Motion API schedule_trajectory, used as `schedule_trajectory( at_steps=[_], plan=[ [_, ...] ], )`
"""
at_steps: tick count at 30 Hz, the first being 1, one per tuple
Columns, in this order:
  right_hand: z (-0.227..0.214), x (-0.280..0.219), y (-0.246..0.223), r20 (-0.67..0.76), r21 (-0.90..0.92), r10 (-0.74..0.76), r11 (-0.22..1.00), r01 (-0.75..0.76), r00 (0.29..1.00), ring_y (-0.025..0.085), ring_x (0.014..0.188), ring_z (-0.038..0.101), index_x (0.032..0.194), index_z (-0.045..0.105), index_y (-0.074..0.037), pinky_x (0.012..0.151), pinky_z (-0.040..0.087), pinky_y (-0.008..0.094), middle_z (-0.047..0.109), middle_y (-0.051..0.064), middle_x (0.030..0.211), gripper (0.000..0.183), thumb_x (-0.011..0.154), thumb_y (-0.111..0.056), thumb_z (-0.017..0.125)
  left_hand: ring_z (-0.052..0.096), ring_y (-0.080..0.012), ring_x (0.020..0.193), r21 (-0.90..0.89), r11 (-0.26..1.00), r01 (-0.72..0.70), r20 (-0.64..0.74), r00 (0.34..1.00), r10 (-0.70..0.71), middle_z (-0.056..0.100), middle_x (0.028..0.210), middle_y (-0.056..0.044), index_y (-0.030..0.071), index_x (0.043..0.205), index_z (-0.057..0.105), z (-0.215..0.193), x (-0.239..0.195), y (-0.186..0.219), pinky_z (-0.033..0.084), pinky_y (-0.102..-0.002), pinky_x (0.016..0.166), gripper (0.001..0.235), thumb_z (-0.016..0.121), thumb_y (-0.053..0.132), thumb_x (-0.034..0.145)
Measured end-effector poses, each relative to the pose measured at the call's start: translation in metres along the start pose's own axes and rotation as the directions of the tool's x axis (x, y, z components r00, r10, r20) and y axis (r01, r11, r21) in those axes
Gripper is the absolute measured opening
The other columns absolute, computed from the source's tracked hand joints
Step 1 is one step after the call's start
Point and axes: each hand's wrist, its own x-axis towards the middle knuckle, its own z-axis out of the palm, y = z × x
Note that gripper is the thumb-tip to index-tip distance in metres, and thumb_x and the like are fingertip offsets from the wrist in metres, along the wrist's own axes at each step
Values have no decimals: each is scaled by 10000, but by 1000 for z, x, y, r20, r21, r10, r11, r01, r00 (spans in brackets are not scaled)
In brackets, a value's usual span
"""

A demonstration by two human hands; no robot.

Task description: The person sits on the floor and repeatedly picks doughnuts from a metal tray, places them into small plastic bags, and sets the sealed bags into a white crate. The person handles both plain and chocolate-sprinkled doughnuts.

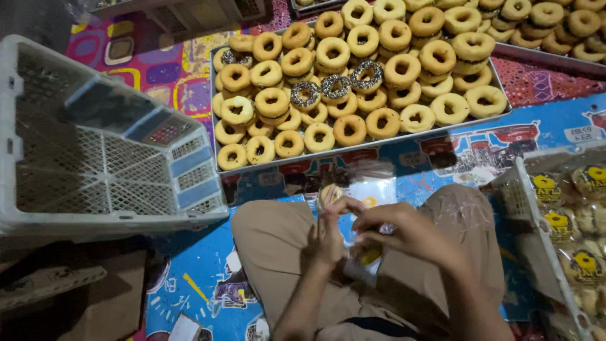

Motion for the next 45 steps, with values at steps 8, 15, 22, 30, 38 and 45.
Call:
schedule_trajectory(
  at_steps=[8,15,22,30,38,45],
  plan=[
    [-4,-29,-21,-471,420,-57,863,280,880,163,825,732,1019,684,-8,730,596,299,689,69,844,96,930,-37,705,712,-254,776,422,759,-497,316,865,391,730,881,-112,-1,954,741,-8,3,102,547,-369,675,118,788,3,846],
    [-1,-21,-40,-329,-451,-561,800,395,760,167,731,515,998,777,-179,666,428,309,583,-62,790,207,803,-196,847,749,-276,830,445,705,-552,253,833,493,726,903,-123,-27,940,648,-2,5,135,611,-373,732,158,786,-35,864],
    [13,-29,40,-183,-893,-663,421,159,726,208,932,623,1049,741,-161,850,507,440,681,-3,993,184,945,-309,704,712,-220,889,469,741,-481,279,877,392,748,869,-88,23,1002,730,-23,-2,150,594,-370,782,193,769,-9,816],
    [-7,0,157,83,-543,459,765,-346,884,356,1094,688,1490,526,-147,933,535,416,699,214,1202,603,905,-226,655,738,-140,803,-119,947,298,-258,912,-319,702,965,31,56,1024,617,-53,5,84,610,-276,673,126,582,175,999],
    [186,84,139,-547,696,416,708,118,727,120,843,606,940,719,22,782,504,312,693,77,916,215,971,-171,806,635,-94,864,313,919,242,-569,822,-22,677,904,-43,-14,999,672,-102,-10,-47,529,-252,794,150,729,125,984],
    [222,70,147,-390,633,158,762,140,907,90,862,617,913,719,-7,771,494,261,700,37,911,152,940,-152,754,626,-89,822,170,934,315,-602,784,-155,663,920,-28,15,984,617,-129,-73,-72,531,-254,746,111,681,105,976]
  ],
)
